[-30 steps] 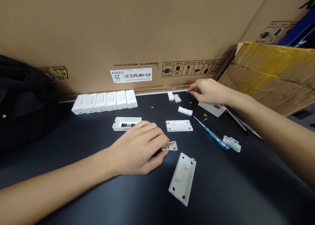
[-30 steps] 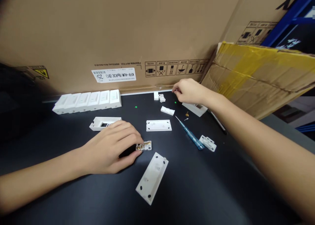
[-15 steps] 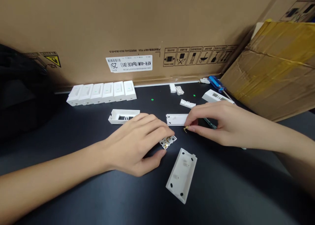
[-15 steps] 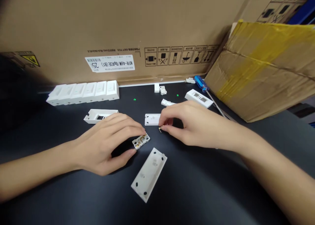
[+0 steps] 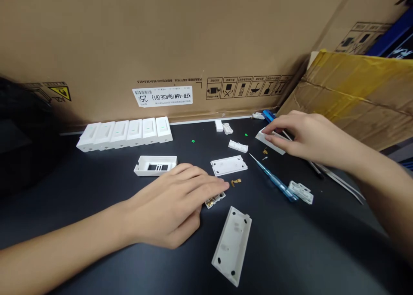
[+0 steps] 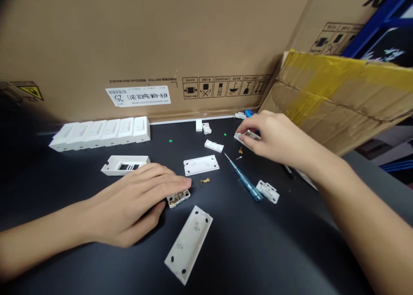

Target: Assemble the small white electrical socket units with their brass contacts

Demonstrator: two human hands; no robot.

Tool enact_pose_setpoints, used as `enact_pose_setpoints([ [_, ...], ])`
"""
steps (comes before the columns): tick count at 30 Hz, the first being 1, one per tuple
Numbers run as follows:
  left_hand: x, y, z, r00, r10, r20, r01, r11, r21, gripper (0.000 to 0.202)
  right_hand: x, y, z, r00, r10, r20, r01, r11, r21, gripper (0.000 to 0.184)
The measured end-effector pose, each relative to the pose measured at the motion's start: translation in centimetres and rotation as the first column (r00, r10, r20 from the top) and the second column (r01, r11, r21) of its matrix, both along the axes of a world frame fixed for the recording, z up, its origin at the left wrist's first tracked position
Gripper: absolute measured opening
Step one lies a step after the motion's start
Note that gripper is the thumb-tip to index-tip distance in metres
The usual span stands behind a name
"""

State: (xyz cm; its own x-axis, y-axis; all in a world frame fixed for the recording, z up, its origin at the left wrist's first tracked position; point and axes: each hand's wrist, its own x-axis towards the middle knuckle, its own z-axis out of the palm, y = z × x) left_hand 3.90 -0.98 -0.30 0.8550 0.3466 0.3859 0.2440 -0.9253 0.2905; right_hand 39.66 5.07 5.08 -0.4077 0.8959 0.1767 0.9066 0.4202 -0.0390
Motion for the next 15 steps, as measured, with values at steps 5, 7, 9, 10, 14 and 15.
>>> enact_pose_setpoints([
  [5, 0.1, -0.1, 0.1, 1.000, 0.014, 0.020, -0.014, 1.000, 0.003, 0.050, 1.7, 3.4, -0.8, 0.989, -0.126, 0.076, 0.128, 0.992, -0.022, 0.042],
  [7, 0.1, -0.1, 0.2, 1.000, 0.018, 0.025, -0.018, 1.000, 0.003, 0.048, 1.6, 4.5, -0.8, 0.981, -0.163, 0.108, 0.170, 0.983, -0.061, 0.040],
  [9, 0.2, 0.0, 0.2, 1.000, 0.016, 0.025, -0.016, 1.000, 0.002, 0.048, 1.3, 5.7, -0.8, 0.970, -0.200, 0.138, 0.212, 0.973, -0.085, 0.036],
  [10, 0.2, 0.0, 0.2, 1.000, 0.018, 0.021, -0.018, 1.000, 0.001, 0.048, 1.0, 6.3, -0.8, 0.964, -0.217, 0.155, 0.233, 0.968, -0.089, 0.034],
  [14, 0.2, -0.1, 0.1, 1.000, 0.031, 0.001, -0.031, 0.999, -0.014, 0.048, -0.5, 8.6, -0.9, 0.925, -0.275, 0.263, 0.309, 0.946, -0.100, 0.029],
  [15, 0.2, -0.1, 0.1, 0.999, 0.033, -0.003, -0.033, 0.999, -0.017, 0.048, -0.9, 9.0, -0.9, 0.912, -0.287, 0.293, 0.328, 0.939, -0.102, 0.032],
])
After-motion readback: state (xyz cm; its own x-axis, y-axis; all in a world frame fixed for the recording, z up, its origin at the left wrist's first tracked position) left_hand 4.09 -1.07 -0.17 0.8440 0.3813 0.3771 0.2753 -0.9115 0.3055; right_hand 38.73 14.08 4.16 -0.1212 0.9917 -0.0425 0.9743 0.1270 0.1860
